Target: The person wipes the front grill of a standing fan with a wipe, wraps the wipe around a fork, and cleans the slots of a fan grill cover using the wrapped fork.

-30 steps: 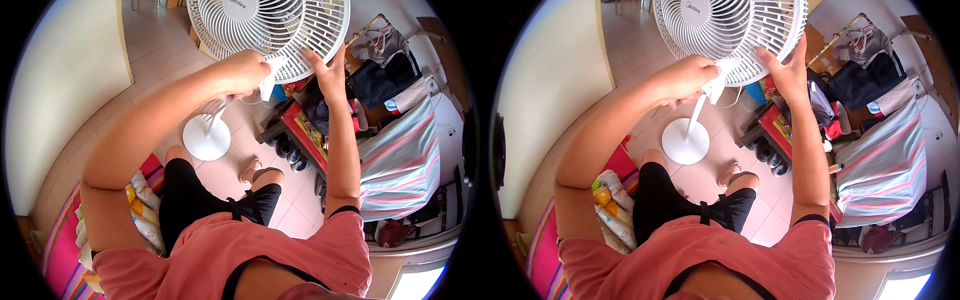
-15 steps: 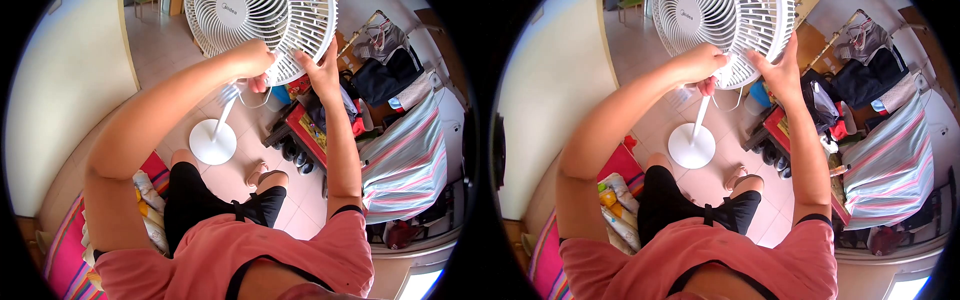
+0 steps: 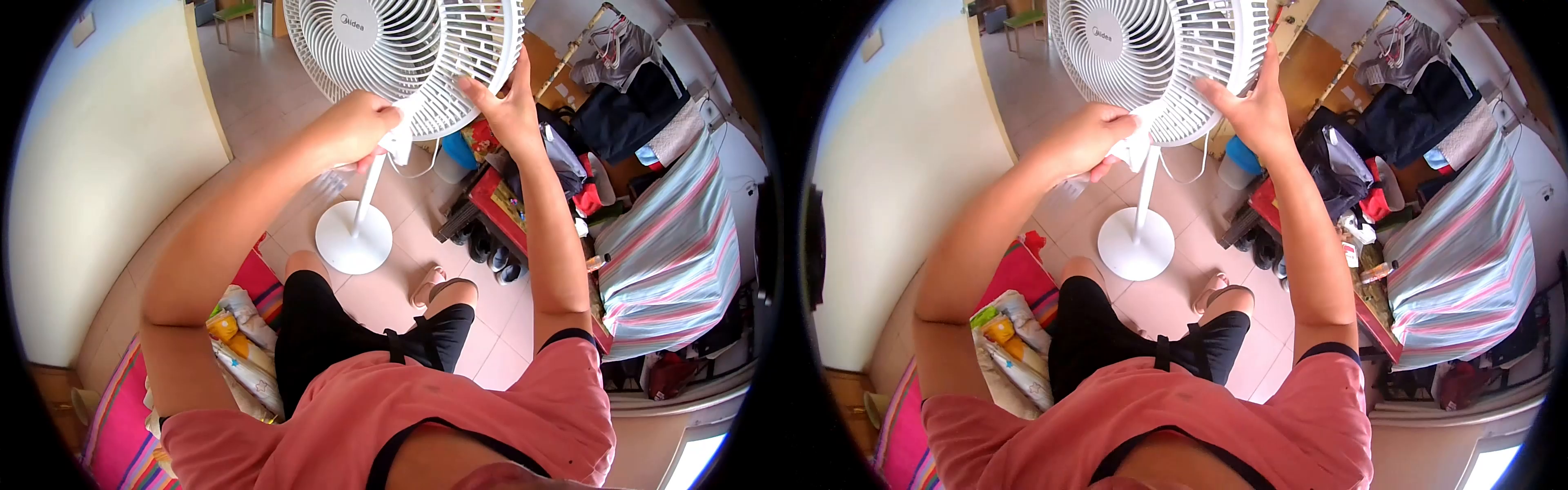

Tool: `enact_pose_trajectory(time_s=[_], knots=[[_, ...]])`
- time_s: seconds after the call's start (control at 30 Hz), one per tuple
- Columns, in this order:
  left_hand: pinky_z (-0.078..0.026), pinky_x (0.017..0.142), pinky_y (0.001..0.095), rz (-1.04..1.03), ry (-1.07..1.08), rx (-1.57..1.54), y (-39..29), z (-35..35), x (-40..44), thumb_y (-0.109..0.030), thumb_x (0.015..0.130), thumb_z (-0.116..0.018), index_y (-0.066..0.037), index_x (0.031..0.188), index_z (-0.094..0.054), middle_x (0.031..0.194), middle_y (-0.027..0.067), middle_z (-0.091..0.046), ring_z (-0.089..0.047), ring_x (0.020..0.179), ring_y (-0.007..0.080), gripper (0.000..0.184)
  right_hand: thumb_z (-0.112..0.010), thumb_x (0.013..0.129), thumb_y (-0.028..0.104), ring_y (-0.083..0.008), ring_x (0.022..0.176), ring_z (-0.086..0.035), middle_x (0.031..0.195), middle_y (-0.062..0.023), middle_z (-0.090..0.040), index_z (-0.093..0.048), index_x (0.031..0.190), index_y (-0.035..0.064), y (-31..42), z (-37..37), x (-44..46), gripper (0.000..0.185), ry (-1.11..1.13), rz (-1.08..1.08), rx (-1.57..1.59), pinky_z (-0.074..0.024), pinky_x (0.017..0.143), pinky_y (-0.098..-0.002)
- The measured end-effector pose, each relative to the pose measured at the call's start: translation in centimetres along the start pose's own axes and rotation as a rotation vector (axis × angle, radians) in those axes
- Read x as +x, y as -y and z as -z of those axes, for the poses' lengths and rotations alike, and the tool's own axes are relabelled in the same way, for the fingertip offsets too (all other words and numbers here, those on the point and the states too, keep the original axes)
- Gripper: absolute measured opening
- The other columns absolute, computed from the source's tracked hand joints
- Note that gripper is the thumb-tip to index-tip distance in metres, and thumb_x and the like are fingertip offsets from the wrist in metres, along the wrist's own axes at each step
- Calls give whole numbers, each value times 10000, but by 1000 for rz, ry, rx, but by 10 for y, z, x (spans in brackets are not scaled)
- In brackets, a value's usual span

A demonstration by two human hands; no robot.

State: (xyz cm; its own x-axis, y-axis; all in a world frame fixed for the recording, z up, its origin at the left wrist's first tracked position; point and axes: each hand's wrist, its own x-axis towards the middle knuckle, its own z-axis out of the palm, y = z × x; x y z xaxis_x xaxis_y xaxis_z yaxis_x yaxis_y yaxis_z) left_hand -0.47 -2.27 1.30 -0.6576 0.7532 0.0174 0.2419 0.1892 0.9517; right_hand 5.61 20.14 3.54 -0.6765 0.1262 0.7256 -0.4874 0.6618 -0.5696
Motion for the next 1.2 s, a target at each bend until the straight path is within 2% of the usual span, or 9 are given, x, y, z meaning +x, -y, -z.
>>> enact_pose_trajectory(time_s=[0.07, 0.3, 0.4, 0.5, 0.57, 0.67, 0.83, 1.1, 1.2], knots=[[-334, 318, 243, -69, 41, 8, 0, -2, 8, -220, 950, -452, 54, 952, -639, 591, 46, -541, -398, 347, 81, 332, -784, 726, 223, -203, 1051, -564, 1161, -152, -563, -252, 1351, -22, 2, -1, 0, 857, 4, -12, 17, -437, 925, -307], [-325, 315, 252, -39, 0, -39, -10, -7, 44, -240, 937, -482, 37, 925, -634, 545, 32, -503, -387, 348, 77, 316, -785, 724, 206, -202, 1056, -558, 1174, -152, -552, -261, 1341, -21, 6, -2, -2, 840, -18, -12, 58, -443, 925, -310], [-313, 318, 253, -26, 132, -172, -7, -7, 64, -282, 923, -496, 29, 928, -618, 523, 22, -473, -374, 352, 79, 334, -788, 724, 208, -201, 1066, -552, 1180, -153, -546, -261, 1342, -20, 5, 1, 1, 843, 14, -69, 61, -442, 926, -308], [-299, 311, 246, -21, 52, -42, -8, -10, 57, -284, 924, -490, 31, 931, -611, 523, 21, -472, -362, 352, 76, 337, -789, 724, 214, -205, 1075, -546, 1184, -155, -542, -254, 1349, -20, 2, 3, 1, 855, 10, -68, 50, -437, 932, -308], [-298, 300, 244, 5, 72, -81, -13, -6, 39, -259, 934, -469, 39, 908, -605, 528, 21, -481, -370, 349, 75, 329, -791, 723, 224, -207, 1080, -543, 1189, -157, -540, -242, 1360, -23, 3, 4, 1, 876, 16, -46, 70, -436, 933, -309], [-309, 287, 255, -21, 85, 65, -2, 8, 24, -246, 942, -447, 33, 939, -639, 536, 20, -489, -354, 315, 82, 339, -788, 727, 218, -210, 1086, -543, 1195, -158, -540, -230, 1372, -18, -4, 6, 3, 885, 29, -14, 20, -435, 937, -311], [-312, 293, 256, 27, 22, 53, 13, 17, 7, -252, 944, -446, 15, 954, -648, 538, 32, -491, -341, 309, 83, 335, -784, 737, 234, -214, 1089, -547, 1202, -153, -541, -219, 1386, -6, 6, 1, 1, 892, 29, -28, 25, -437, 934, -315], [-293, 294, 252, -40, 96, -53, -11, 0, 28, -245, 916, -475, 39, 925, -631, 542, 39, -498, -366, 324, 84, 324, -777, 747, 235, -205, 1067, -542, 1166, -154, -544, -253, 1342, -14, 4, 1, 0, 832, 30, -34, 59, -440, 920, -312], [-288, 298, 262, -21, -15, -41, -14, -9, 45, -261, 922, -486, 47, 886, -611, 525, 39, -492, -384, 325, 103, 334, -778, 744, 221, -204, 1071, -541, 1173, -153, -542, -245, 1348, -9, 7, 0, -1, 838, 18, -42, 32, -441, 920, -312]])
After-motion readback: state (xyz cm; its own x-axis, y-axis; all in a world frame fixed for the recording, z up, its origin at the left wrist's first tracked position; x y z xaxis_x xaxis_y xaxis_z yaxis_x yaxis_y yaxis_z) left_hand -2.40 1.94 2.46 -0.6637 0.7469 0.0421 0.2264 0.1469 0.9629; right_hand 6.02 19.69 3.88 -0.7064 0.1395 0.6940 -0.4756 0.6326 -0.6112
